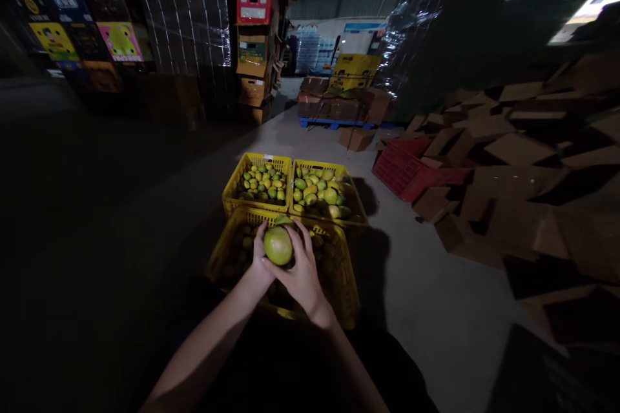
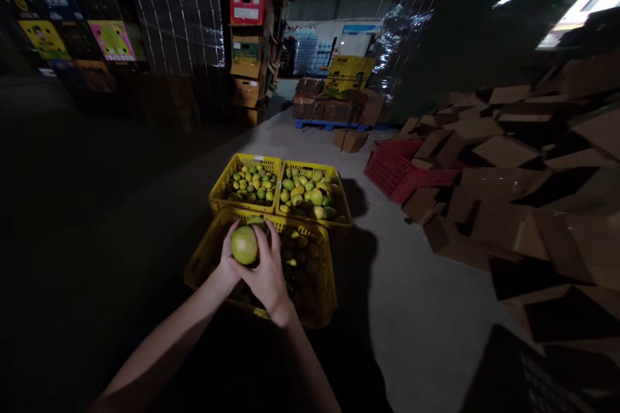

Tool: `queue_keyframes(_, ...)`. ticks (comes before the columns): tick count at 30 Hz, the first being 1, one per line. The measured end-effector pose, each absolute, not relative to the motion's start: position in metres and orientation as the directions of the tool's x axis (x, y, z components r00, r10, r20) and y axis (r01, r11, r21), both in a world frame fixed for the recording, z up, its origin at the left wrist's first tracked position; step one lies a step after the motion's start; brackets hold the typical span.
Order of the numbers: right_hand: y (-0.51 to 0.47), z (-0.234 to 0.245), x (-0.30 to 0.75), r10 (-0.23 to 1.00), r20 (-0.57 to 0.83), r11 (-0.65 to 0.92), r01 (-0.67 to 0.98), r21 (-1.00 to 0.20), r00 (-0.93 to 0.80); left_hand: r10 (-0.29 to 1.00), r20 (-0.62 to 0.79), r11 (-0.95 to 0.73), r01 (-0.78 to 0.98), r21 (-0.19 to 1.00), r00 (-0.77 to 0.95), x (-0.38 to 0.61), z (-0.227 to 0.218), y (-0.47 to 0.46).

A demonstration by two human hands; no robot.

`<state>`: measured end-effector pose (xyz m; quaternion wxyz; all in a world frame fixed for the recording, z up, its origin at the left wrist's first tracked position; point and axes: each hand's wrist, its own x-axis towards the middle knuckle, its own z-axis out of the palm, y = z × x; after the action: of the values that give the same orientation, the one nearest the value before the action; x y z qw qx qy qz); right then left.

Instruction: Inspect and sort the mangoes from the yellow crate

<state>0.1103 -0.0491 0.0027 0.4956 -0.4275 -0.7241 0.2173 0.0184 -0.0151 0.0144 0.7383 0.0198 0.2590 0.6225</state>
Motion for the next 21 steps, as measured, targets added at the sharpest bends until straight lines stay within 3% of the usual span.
queue_keyframes(3, -0.049, 0.003, 0.108, 0.768, 0.634, 0.593, 0.466, -0.657, -0.085, 0.912, -0.396, 0.251, -0.911, 0.328, 0.109, 0.018, 0.021, -0.012)
queue_keyframes(5, -0.048, 0.009, 0.112, 0.715, 0.698, 0.620, 0.487, -0.615, -0.029, 0.941, -0.320, 0.233, -0.897, 0.374, 0.111, 0.016, 0.027, -0.011)
queue_keyframes(9, -0.043, 0.020, 0.131, 0.651, 0.757, 0.613, 0.548, -0.570, 0.059, 0.993, -0.060, -0.040, -0.762, 0.646, -0.103, 0.013, 0.030, -0.012)
queue_keyframes(12, -0.040, 0.022, 0.140, 0.697, 0.716, 0.589, 0.552, -0.590, 0.022, 0.976, 0.082, -0.184, -0.565, 0.804, -0.201, 0.013, 0.026, -0.016)
queue_keyframes(21, -0.041, 0.019, 0.133, 0.767, 0.642, 0.587, 0.426, -0.688, -0.021, 0.971, 0.086, -0.197, -0.539, 0.819, -0.224, 0.015, 0.026, -0.015)
